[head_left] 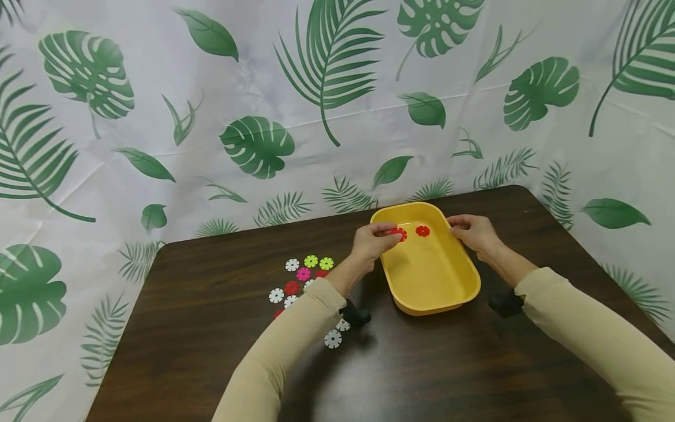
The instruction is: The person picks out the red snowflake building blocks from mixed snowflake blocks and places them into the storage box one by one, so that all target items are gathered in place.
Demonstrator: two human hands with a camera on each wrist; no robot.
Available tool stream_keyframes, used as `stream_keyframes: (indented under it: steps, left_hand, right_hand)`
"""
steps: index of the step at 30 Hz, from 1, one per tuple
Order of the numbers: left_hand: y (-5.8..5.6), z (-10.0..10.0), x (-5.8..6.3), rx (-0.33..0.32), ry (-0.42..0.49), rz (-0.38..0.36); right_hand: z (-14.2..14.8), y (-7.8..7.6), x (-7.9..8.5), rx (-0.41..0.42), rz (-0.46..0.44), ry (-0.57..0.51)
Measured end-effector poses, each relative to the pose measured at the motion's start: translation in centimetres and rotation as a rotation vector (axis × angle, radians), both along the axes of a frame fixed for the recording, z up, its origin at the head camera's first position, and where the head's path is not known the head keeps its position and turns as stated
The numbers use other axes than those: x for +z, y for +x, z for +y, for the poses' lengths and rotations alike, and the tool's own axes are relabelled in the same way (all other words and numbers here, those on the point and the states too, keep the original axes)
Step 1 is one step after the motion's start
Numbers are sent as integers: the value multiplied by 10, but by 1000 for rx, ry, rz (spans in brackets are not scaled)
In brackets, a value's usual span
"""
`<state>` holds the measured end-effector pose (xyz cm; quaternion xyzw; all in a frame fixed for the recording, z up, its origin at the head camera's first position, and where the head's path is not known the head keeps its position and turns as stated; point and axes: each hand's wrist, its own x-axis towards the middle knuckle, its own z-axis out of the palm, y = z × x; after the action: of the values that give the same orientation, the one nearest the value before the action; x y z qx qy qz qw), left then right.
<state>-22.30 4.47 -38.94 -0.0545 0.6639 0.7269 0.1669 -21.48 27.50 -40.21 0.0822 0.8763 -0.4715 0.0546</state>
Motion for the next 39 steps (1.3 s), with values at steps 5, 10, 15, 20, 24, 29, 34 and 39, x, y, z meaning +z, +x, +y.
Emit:
stream_keyframes:
  steps: [5,10,15,20,24,29,34,39]
  left_hand:
    - [-4,22,-1,36,23,-24]
    - [-7,42,-1,55,41,-47]
    - [-11,59,-6,87,35,-93]
    - [-12,70,-12,124,-32,-125]
    - [-13,75,-16,162,-48,-148]
    - [-17,81,-18,195,-67,-186]
    - [-22,87,-15,206,-72,-204]
    - [-28,93,-14,195,-108,-187]
  right_hand:
    - [0,-1,-1,-11,0,1]
    - [-1,-1,-3,-25,0,2]
    - [-1,-1,-4,-13,7,2]
    - [-2,-1,-5,-13,16,-6]
    - [-3,-1,-4,-25,5,-6]
    - [-3,0,-2,-34,-12,8]
    - [-2,0,0,-25,5,3]
    - [0,0,0,-35,9,3]
